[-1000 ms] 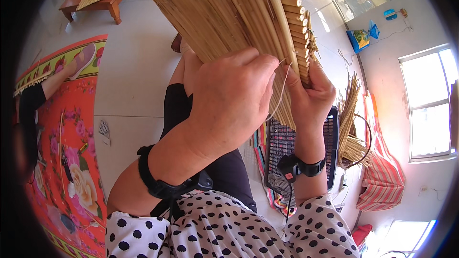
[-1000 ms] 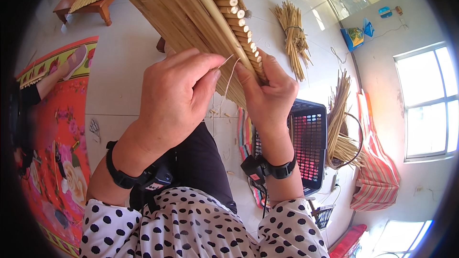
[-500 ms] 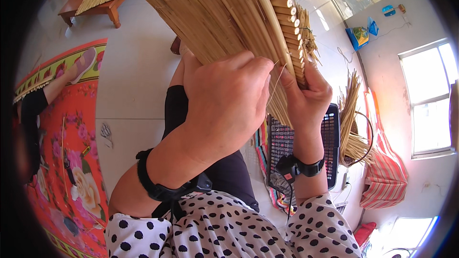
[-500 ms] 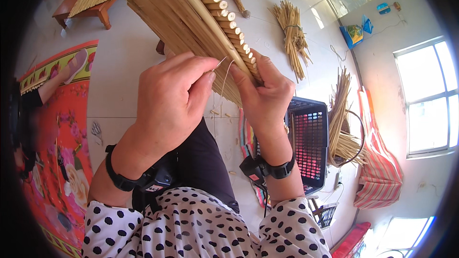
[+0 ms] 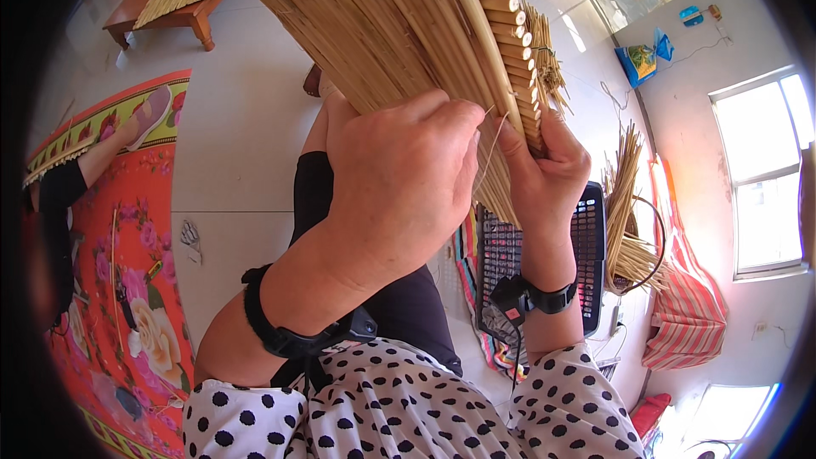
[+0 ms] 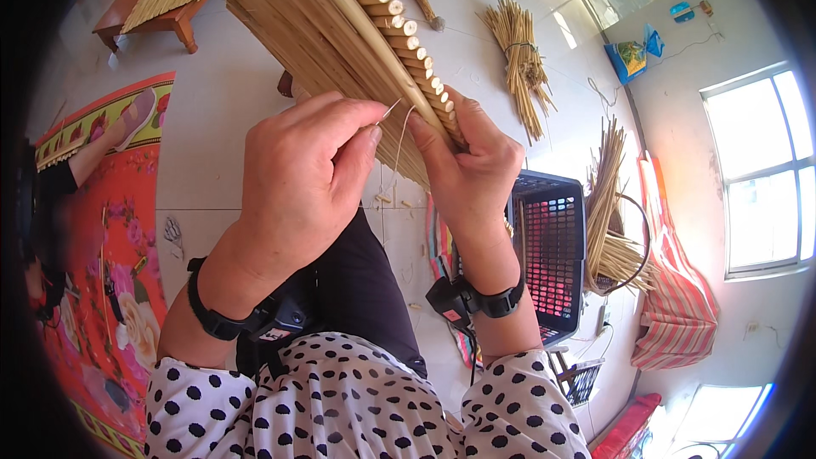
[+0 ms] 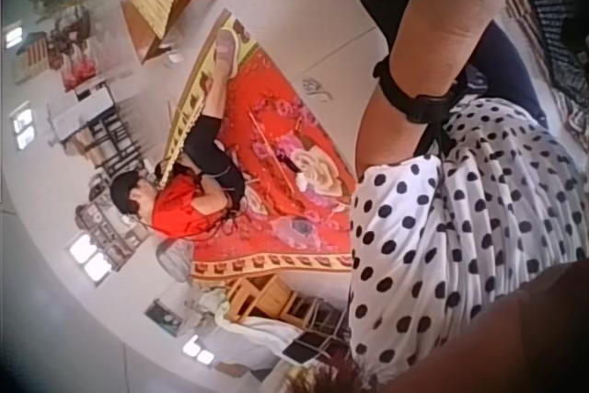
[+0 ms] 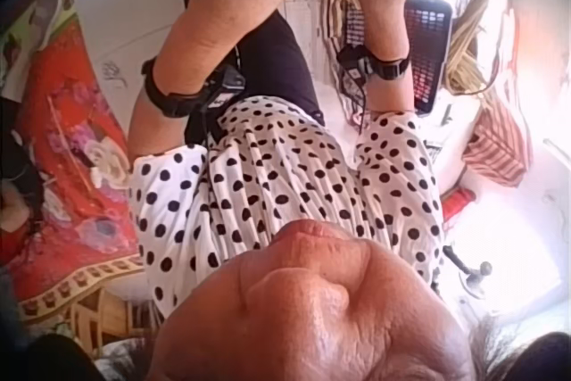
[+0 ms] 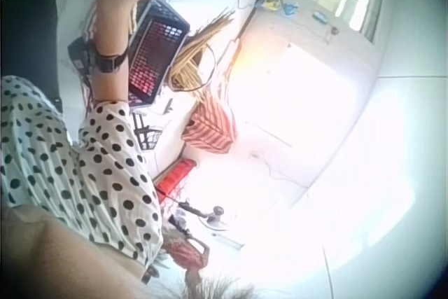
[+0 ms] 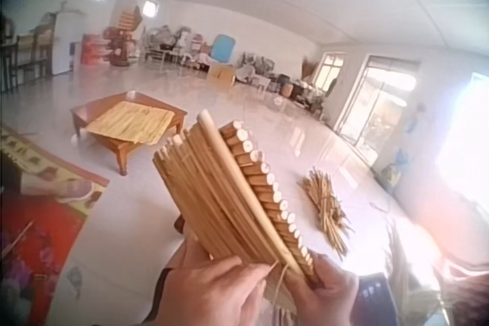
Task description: The person weaves a bamboo mat by hand, threading string through the slats and securing them. They adjust the mat's position and continue stitching along the edges.
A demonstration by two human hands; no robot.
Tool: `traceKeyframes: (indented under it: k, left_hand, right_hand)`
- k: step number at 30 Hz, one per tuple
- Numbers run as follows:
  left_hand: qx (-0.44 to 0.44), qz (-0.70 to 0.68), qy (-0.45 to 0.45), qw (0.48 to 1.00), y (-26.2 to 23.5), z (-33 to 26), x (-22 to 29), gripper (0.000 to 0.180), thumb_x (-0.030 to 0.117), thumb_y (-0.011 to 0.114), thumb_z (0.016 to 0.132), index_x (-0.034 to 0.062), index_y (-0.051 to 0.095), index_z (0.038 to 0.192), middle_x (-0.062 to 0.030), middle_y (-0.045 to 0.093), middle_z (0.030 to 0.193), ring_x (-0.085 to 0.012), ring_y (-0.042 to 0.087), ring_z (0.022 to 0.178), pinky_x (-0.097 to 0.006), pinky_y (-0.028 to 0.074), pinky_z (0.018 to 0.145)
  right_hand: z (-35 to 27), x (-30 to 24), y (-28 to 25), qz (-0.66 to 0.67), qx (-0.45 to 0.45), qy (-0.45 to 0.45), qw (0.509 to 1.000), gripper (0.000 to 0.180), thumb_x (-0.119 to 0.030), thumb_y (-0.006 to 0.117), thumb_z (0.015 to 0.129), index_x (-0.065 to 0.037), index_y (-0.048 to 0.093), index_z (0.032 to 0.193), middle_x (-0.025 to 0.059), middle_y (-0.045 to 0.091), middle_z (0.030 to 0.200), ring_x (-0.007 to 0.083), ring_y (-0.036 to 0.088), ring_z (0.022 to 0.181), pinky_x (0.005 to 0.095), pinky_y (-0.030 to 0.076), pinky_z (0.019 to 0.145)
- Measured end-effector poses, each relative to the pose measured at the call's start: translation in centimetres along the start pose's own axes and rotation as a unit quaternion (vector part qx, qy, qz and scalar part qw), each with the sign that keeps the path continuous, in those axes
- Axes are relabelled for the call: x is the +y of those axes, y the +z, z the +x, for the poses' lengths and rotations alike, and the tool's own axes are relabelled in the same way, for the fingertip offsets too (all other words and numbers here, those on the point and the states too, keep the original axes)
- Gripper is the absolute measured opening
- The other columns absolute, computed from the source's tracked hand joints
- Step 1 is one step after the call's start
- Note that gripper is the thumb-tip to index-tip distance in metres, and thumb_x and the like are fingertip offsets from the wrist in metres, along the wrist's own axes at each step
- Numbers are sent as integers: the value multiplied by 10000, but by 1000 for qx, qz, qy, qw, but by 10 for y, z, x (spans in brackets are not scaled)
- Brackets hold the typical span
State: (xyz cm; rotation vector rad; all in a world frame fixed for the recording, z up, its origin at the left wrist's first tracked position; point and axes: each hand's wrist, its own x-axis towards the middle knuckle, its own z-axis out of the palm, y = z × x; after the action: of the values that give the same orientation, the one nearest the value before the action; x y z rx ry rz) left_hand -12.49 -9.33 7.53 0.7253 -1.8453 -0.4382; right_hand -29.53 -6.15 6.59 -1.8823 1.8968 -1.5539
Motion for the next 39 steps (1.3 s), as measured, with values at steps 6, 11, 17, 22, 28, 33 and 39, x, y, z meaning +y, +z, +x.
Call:
traceKeyframes:
  k: [6, 11, 17, 22, 28, 33, 39]
  left_hand:
    - [-5, 15, -3, 1000, -3, -1, 3, 93, -22, 642, 791, -10, 638, 883, -130, 606, 702, -297, 582, 581, -341, 453, 519]
    - [-8, -29, -17, 999, -8, -15, 0, 111, -53, 634, 796, -19, 640, 902, -95, 568, 668, -206, 547, 534, -292, 422, 494]
    - [-59, -87, -67, 992, -34, -61, -9, 167, -60, 660, 767, 7, 653, 920, -81, 521, 645, -197, 495, 510, -307, 374, 448]
    - [-93, -40, -53, 993, -55, -110, -21, 148, -58, 691, 752, -26, 656, 892, -120, 665, 808, -238, 645, 684, -294, 506, 617]
    - [-104, -16, -107, 989, -60, -144, -25, 114, -35, 724, 762, -19, 653, 850, -126, 675, 834, -206, 622, 635, -271, 479, 580]
    - [-143, -23, -148, 978, -68, -149, -32, 102, -23, 713, 783, -18, 665, 872, -136, 686, 873, -196, 621, 646, -264, 473, 560]
    - [-184, 45, -105, 976, -78, -158, -44, 169, 69, 654, 865, -52, 659, 982, -63, 644, 753, -106, 575, 621, -228, 448, 568]
  right_hand:
    - [-3, -12, 0, -12, -7, 21, 1000, 331, -108, 782, 762, 37, 676, 1039, 71, 635, 663, 24, 530, 622, 212, 463, 561]
    - [-14, -29, 2, -60, -16, -6, 998, 317, -94, 778, 763, 28, 676, 1037, 97, 647, 667, 60, 562, 571, 222, 472, 543]
    - [-62, -39, 17, -5, -28, -33, 999, 351, -19, 806, 676, -13, 682, 1005, 163, 703, 884, 268, 707, 772, 311, 562, 680]
    - [-101, -41, 26, -12, -50, -102, 994, 326, -21, 772, 680, 10, 678, 991, 133, 708, 921, 282, 704, 834, 356, 578, 784]
    - [-125, -38, 34, 44, -57, -71, 995, 395, 11, 769, 646, 8, 680, 1031, 145, 701, 973, 324, 690, 894, 362, 572, 785]
    - [-136, -33, 41, 69, -61, -53, 994, 438, 14, 768, 622, -1, 675, 1050, 141, 692, 1000, 313, 683, 900, 359, 574, 767]
    - [-139, -28, 43, 79, -83, -57, 992, 429, 5, 764, 620, -11, 678, 1039, 124, 693, 994, 293, 686, 888, 339, 579, 749]
